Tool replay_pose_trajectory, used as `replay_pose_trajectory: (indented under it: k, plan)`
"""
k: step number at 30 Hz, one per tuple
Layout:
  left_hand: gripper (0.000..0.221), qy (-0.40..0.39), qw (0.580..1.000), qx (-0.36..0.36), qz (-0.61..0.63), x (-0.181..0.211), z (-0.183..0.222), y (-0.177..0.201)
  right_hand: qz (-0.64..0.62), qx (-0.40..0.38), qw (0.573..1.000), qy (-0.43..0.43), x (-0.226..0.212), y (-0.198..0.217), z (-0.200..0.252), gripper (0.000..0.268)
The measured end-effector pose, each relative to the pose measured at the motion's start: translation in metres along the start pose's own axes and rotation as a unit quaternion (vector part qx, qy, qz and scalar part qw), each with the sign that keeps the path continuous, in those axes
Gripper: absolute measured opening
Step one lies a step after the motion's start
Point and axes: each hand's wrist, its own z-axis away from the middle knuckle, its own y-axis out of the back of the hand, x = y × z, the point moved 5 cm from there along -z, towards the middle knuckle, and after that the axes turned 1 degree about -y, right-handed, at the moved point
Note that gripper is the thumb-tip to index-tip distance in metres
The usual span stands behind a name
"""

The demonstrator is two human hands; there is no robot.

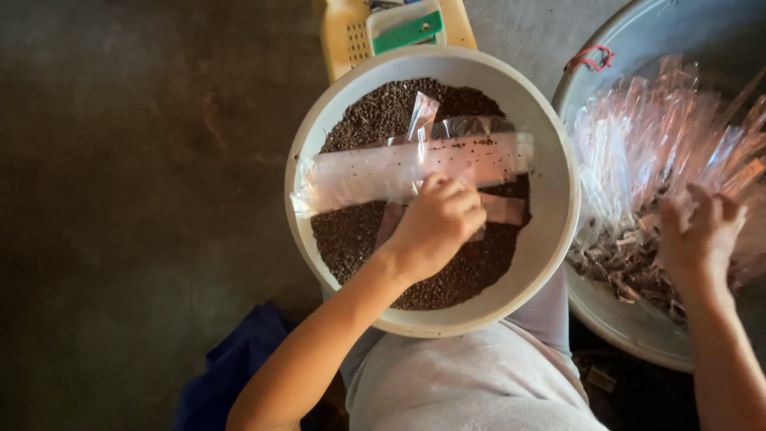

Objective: Manually filling small plastic bags with seeds from a large bowl using a small scoop.

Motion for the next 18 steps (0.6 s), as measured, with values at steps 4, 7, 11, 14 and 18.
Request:
replay_pose_trajectory:
  k: [4, 7, 11, 14, 18]
  plan:
    - [0.006, 0.081, 0.979, 0.102, 0.156, -0.012, -0.004, 0.038, -0.169, 0.075, 0.979, 0.086, -0.067, 0.049, -0.008, 0.033]
    - [0.01, 0.069, 0.959, 0.157, 0.227, -0.017, -0.01, 0.071, -0.311, 0.015, 0.949, 0.05, -0.146, 0.077, -0.008, 0.037]
    - [0.013, 0.076, 0.949, 0.199, 0.232, -0.015, -0.008, 0.068, -0.337, -0.059, 0.934, 0.105, -0.221, 0.09, 0.007, 0.024]
    - [0.027, 0.035, 0.981, 0.134, 0.139, 0.005, -0.021, 0.066, -0.325, -0.074, 0.933, 0.132, -0.235, 0.094, 0.003, 0.022]
    - [0.016, 0.003, 0.999, 0.02, -0.036, -0.002, -0.021, -0.025, -0.33, -0.073, 0.934, 0.118, -0.221, 0.094, 0.002, 0.03]
